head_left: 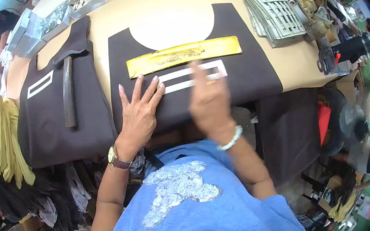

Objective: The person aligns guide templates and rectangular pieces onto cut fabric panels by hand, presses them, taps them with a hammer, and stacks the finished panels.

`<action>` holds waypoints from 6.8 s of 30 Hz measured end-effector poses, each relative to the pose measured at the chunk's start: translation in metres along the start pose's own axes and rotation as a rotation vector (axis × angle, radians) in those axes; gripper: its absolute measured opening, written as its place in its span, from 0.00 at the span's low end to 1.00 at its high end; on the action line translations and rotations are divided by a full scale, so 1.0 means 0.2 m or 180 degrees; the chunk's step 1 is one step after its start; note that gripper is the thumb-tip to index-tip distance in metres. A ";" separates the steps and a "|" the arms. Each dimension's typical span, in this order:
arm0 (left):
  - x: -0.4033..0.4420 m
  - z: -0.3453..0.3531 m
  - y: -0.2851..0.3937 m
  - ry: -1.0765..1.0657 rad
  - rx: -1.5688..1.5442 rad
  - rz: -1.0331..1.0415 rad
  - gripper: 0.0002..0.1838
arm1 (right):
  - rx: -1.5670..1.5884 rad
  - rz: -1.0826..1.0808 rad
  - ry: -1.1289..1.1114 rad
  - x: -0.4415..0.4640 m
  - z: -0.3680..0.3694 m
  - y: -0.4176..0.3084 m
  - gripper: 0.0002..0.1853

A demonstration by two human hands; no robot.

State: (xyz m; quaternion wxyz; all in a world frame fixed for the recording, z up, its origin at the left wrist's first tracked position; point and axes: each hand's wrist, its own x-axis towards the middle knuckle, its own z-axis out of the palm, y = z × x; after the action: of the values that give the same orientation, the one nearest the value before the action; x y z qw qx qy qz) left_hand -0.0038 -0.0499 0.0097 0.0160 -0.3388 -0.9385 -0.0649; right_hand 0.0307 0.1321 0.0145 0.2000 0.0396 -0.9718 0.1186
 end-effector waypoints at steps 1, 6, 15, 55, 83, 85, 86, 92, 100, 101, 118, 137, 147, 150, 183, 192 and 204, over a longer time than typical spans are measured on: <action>-0.01 0.00 0.00 0.0046 0.0077 0.0061 0.28 | 0.0326 -0.0084 0.0002 -0.05 0.09 -0.13 0.23; 0.00 -0.03 0.06 -0.0013 0.0699 0.0167 0.27 | 0.0911 0.0025 -0.0231 -0.12 0.10 -0.09 0.24; -0.01 -0.03 0.12 -0.0180 0.1496 0.0078 0.25 | 0.0389 0.0625 0.0039 -0.18 -0.03 0.25 0.22; -0.70 -0.52 -0.04 0.3423 -0.2035 -0.2538 0.20 | 0.3962 0.0560 -0.1029 0.39 -0.51 0.10 0.09; -0.97 -0.76 -1.74 0.2660 0.1346 -0.1930 0.20 | 0.4852 0.0064 -0.1497 0.72 0.27 -0.94 0.33; -0.86 -0.64 -1.84 0.2534 0.1511 -0.1815 0.20 | 0.4608 0.0060 -0.1080 0.73 0.36 -0.90 0.33; -0.80 -0.61 -1.86 0.2446 0.1513 -0.1859 0.20 | 0.4478 0.0055 -0.0871 0.75 0.40 -0.88 0.33; -0.50 -0.69 -2.05 0.2643 0.1871 -0.1541 0.18 | 0.4193 -0.0050 0.0001 0.95 0.50 -0.85 0.34; -0.44 -0.39 -2.21 0.1484 0.1114 -0.2881 0.27 | 0.2813 -0.0055 -0.0310 1.03 0.60 -0.79 0.24; -0.46 -0.37 -2.13 0.1399 0.0537 -0.3308 0.32 | 0.2821 -0.0111 -0.0238 1.02 0.60 -0.79 0.24; -0.41 -0.29 -2.18 0.1040 0.0546 -0.3133 0.34 | 0.2281 -0.0109 -0.1102 1.16 0.55 -0.81 0.31; -0.11 -0.08 -1.57 0.0546 0.1024 -0.1722 0.19 | 0.1612 -0.1284 -0.0476 0.85 0.51 -0.67 0.10; -0.09 -0.18 -1.46 0.0673 0.0318 -0.1997 0.37 | 0.0897 -0.3220 0.0408 0.91 0.62 -0.82 0.20; -0.08 -0.20 -1.43 0.0757 0.0268 -0.2050 0.40 | -0.0073 -0.3007 -0.0249 0.97 0.57 -0.75 0.16; -0.11 -0.14 -1.51 0.0413 0.0903 -0.1668 0.24 | 0.0947 -0.2540 -0.0276 0.62 0.44 -0.85 0.26; -0.11 -0.12 -1.62 0.0794 0.0361 -0.1482 0.23 | 0.0478 -0.0941 -0.0951 -0.11 0.13 -0.21 0.27; -0.09 -0.28 -1.56 0.0617 0.2032 -0.1513 0.28 | -0.1273 0.3184 0.0381 -0.94 0.07 1.16 0.31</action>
State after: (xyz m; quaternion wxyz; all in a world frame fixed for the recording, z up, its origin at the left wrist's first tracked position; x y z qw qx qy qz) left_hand -0.1904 -0.3071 0.0298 0.1933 -0.0829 -0.9578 0.1961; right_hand 0.1685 0.3585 -0.1222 0.1778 -0.4736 -0.8625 0.0142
